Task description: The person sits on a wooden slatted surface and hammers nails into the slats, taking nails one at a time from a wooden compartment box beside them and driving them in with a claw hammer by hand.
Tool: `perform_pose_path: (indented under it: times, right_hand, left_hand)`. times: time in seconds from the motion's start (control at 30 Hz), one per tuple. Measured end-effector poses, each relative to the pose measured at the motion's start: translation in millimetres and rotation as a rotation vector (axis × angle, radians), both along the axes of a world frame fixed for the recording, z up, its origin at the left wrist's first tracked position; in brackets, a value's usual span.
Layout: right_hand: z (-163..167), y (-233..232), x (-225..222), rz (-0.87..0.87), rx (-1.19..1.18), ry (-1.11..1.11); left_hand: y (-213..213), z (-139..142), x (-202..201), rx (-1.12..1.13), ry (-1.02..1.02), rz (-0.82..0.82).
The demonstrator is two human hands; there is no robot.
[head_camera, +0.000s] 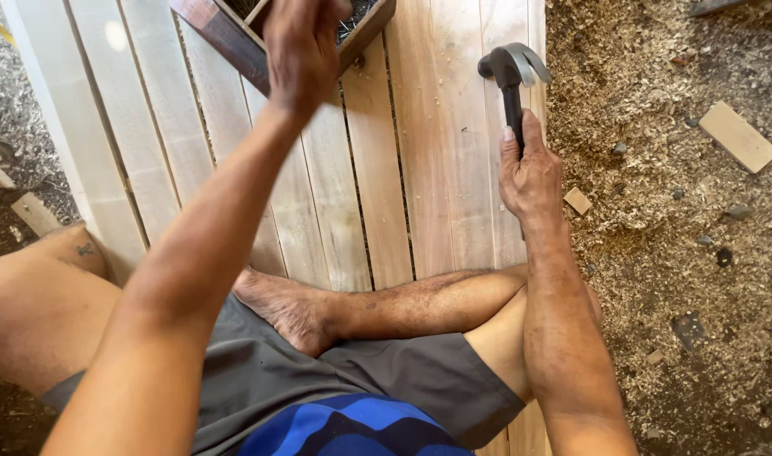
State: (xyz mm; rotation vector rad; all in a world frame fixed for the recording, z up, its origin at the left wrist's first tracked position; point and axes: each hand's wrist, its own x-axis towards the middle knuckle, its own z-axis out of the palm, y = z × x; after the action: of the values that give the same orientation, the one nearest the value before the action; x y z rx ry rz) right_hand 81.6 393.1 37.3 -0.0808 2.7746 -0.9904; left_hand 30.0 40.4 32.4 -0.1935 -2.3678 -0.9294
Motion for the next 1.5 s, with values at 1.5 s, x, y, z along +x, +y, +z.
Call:
perform_pose_path:
  times: [1.5]
  right_hand:
    - [16.9, -43.6, 23.9, 0.19, 0.128, 0.272]
  left_hand:
    - [38.0, -26.2, 28.7, -0.118, -0.014, 0.147]
